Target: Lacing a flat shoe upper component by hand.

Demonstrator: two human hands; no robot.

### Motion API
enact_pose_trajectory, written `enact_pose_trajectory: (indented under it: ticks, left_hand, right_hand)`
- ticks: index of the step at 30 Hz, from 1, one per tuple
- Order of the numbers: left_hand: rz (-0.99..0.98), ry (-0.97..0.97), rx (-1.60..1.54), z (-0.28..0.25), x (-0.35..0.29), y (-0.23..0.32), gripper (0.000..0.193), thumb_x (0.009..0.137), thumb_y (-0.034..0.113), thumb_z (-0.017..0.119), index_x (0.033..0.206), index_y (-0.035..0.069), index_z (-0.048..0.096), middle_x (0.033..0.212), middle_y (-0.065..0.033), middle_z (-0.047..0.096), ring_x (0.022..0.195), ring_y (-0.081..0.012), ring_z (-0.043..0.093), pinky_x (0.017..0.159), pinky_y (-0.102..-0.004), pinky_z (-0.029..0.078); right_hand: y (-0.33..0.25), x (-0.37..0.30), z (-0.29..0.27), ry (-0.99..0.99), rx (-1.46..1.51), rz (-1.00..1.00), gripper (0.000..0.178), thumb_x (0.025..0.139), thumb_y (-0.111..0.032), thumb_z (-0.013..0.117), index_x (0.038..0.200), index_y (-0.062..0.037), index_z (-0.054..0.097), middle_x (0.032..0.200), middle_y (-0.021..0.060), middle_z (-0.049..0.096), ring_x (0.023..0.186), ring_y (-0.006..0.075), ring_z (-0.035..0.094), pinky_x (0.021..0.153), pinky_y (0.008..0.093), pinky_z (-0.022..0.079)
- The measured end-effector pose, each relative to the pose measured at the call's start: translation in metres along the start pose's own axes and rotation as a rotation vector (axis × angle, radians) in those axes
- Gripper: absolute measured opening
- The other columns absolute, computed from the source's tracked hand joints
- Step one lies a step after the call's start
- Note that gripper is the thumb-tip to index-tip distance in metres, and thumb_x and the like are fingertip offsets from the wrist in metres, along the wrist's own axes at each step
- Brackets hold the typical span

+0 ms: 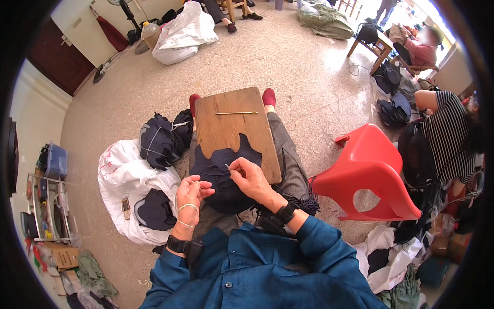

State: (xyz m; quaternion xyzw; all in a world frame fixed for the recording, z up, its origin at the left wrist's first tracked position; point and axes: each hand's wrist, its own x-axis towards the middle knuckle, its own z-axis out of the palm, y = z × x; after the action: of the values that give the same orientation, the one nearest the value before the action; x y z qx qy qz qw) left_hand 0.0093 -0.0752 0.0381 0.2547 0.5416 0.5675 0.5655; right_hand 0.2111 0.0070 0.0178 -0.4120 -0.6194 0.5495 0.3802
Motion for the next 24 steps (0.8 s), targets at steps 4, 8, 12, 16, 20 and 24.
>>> enact_pose_trajectory:
  ticks: [4, 8, 12, 16, 20, 24]
  left_hand:
    - [-0.129, 0.0, 0.049, -0.004, 0.005, 0.002, 0.023, 0.108, 0.02, 0.052, 0.12, 0.001, 0.053, 0.106, -0.0159, 0.069, 0.088, -0.0222, 0.072, 0.084, -0.0343, 0.059]
    - [-0.148, -0.058, -0.061, -0.01, 0.011, -0.005, 0.024, 0.107, 0.021, 0.054, 0.119, 0.0, 0.057, 0.107, -0.0158, 0.069, 0.089, -0.0221, 0.072, 0.085, -0.0359, 0.06]
    - [-0.04, 0.013, -0.073, -0.012, 0.012, -0.008, 0.031, 0.108, 0.024, 0.052, 0.124, -0.003, 0.057, 0.108, -0.0163, 0.07, 0.087, -0.0216, 0.072, 0.08, -0.0338, 0.061]
    - [-0.047, 0.035, -0.023, -0.011, 0.007, 0.006, 0.031, 0.107, 0.022, 0.055, 0.126, -0.002, 0.057, 0.111, -0.016, 0.07, 0.092, -0.0219, 0.072, 0.081, -0.0329, 0.061]
    - [-0.098, 0.079, -0.082, -0.015, 0.013, 0.0, 0.03, 0.105, 0.019, 0.059, 0.126, -0.001, 0.057, 0.111, -0.0158, 0.071, 0.097, -0.0231, 0.072, 0.082, -0.0326, 0.061]
    - [0.008, 0.159, -0.152, -0.027, 0.019, -0.019, 0.02, 0.102, 0.017, 0.064, 0.114, 0.001, 0.063, 0.101, -0.0096, 0.071, 0.081, -0.0147, 0.068, 0.072, -0.0285, 0.058]
  right_hand:
    - [-0.004, 0.004, -0.007, -0.046, 0.019, 0.1, 0.009, 0.095, -0.004, 0.061, 0.103, 0.0011, 0.063, 0.077, -0.0006, 0.061, 0.07, 0.0046, 0.055, 0.063, 0.0243, 0.047]
    - [-0.007, 0.007, 0.002, -0.016, 0.137, 0.071, 0.01, 0.094, -0.003, 0.061, 0.104, 0.0006, 0.063, 0.076, -0.0006, 0.06, 0.07, 0.0042, 0.054, 0.062, 0.0239, 0.046]
    - [-0.019, 0.01, 0.015, -0.025, 0.052, -0.016, 0.014, 0.094, -0.001, 0.06, 0.107, -0.001, 0.064, 0.075, 0.0027, 0.059, 0.068, 0.0086, 0.056, 0.064, 0.0272, 0.048]
    - [-0.03, 0.01, 0.017, -0.13, -0.054, 0.001, 0.017, 0.096, -0.001, 0.057, 0.11, -0.0038, 0.066, 0.083, 0.0047, 0.063, 0.075, 0.013, 0.064, 0.067, 0.0292, 0.052]
    - [-0.023, 0.015, 0.029, -0.095, -0.489, -0.357, 0.017, 0.086, -0.003, 0.061, 0.102, -0.0056, 0.068, 0.088, 0.0141, 0.065, 0.083, 0.0343, 0.067, 0.07, 0.0413, 0.053]
    - [-0.023, 0.027, 0.05, -0.042, -0.687, -0.534, 0.008, 0.084, -0.005, 0.062, 0.091, -0.0046, 0.065, 0.085, 0.0125, 0.06, 0.085, 0.0325, 0.063, 0.075, 0.0443, 0.049]
